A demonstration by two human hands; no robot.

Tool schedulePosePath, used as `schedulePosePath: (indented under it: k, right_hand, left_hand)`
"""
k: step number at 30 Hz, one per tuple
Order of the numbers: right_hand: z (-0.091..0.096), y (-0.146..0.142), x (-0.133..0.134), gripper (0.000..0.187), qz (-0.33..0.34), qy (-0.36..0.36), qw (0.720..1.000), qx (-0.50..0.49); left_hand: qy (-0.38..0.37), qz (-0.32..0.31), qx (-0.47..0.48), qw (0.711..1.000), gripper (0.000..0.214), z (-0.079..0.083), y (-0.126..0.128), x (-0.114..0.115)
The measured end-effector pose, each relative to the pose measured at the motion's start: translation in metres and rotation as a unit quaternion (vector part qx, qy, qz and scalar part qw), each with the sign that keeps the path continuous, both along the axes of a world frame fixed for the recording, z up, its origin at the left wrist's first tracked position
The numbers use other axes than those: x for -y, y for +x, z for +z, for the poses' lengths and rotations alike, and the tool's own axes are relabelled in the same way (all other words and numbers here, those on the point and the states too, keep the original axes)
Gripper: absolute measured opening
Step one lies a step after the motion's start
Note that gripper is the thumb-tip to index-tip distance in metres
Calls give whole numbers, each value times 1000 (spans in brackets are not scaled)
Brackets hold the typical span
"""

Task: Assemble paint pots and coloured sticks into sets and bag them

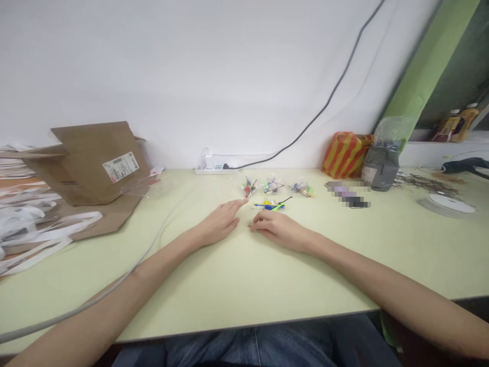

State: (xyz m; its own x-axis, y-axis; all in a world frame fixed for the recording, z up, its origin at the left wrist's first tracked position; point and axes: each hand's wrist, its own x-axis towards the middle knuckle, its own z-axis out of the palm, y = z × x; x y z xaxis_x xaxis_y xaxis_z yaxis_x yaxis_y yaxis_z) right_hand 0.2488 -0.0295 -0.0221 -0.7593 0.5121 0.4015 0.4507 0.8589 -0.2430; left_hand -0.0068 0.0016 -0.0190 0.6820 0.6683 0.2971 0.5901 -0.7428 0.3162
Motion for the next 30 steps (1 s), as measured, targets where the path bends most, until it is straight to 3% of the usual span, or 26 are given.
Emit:
schedulePosePath:
  k: [3, 8, 15, 19, 23, 30]
  right_hand:
    - [-4, 14, -18, 30, -60, 8, 998, -15]
    - [-8, 20, -25, 32, -96, -13, 995, -29]
    - [-3, 6, -8, 38, -82, -11, 996, -40]
    - [8, 10, -2, 31, -76, -2, 997, -2]
    - [15, 20, 0, 16, -62, -71, 994, 48]
    - [16, 17, -5, 23, -51, -156, 986, 0]
  left_hand:
    - [1, -1, -7, 1000, 59, 1, 1, 2]
    - [0, 2, 1, 1000, 60, 4, 3, 5]
    - [15, -25, -8, 1000, 59, 11, 12, 17]
    - [30, -39, -6, 999, 57, 10, 15, 19]
    - [51, -43, -4, 998, 53, 5, 13, 17]
    - [53, -33, 5, 998, 46, 5, 13, 17]
